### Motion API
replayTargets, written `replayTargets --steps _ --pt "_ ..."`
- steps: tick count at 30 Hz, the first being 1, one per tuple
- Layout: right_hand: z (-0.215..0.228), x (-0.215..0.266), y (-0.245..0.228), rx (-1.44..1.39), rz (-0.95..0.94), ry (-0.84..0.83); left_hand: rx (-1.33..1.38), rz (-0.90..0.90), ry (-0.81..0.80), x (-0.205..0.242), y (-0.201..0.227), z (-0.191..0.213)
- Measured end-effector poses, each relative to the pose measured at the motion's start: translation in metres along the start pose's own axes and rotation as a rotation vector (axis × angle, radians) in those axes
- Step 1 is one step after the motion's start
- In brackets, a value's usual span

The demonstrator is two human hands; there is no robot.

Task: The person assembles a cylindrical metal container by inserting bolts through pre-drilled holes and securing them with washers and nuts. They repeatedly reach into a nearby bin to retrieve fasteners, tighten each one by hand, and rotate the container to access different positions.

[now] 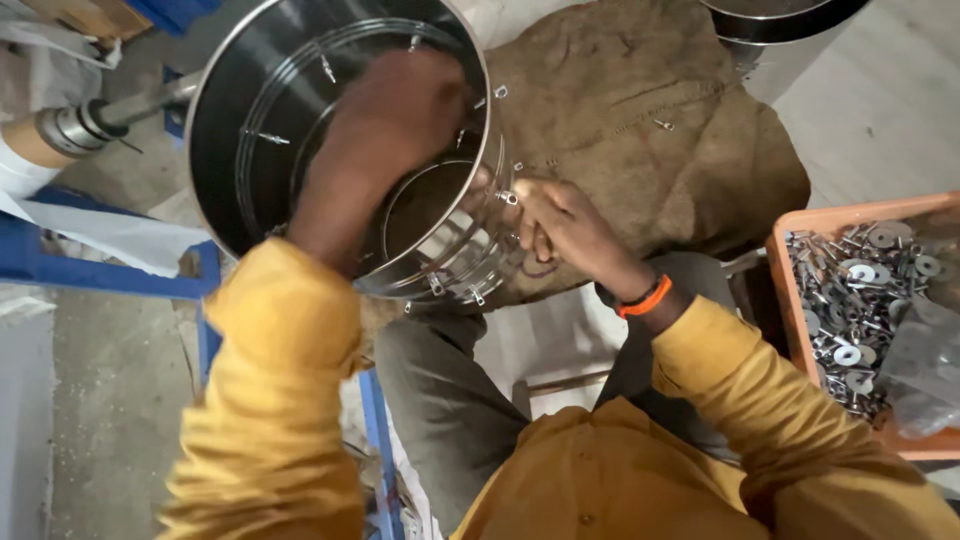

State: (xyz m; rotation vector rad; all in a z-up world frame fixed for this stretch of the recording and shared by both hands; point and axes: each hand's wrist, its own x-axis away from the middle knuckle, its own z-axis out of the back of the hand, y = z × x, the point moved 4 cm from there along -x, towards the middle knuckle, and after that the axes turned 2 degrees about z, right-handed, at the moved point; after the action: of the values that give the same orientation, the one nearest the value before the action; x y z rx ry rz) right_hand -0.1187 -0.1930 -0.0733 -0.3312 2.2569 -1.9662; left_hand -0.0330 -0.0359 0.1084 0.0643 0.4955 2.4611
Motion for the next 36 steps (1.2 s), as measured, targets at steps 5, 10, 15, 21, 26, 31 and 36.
replayTargets --steps 5,10,15,21,26,31,36 --pt "0.018 0.021 0.003 0.193 0.045 0.037 -0.133 0.164 0.278 0.065 0.068 0.008" --pt "0.024 0.028 -0.022 0.330 0.137 0.077 -0.192 0.053 0.542 0.084 0.078 -0.020" --pt "0.017 0.037 -0.071 0.709 0.512 0.165 -0.157 -0.064 0.424 0.117 0.039 -0.005" --pt "0.003 0.040 -0.080 0.760 0.540 0.147 0.137 0.176 0.286 0.148 -0.012 0.032" --pt "-0.013 0.034 -0.076 0.928 0.433 0.062 0.022 -0.015 0.064 0.109 -0.019 0.022" --pt "-0.015 0.021 -0.070 0.989 0.469 0.032 -0.053 -0.187 -0.283 0.027 -0.032 -0.029" --pt "-0.013 -0.002 -0.039 0.668 0.204 -0.090 0.179 -0.235 -0.444 -0.008 -0.060 -0.066"
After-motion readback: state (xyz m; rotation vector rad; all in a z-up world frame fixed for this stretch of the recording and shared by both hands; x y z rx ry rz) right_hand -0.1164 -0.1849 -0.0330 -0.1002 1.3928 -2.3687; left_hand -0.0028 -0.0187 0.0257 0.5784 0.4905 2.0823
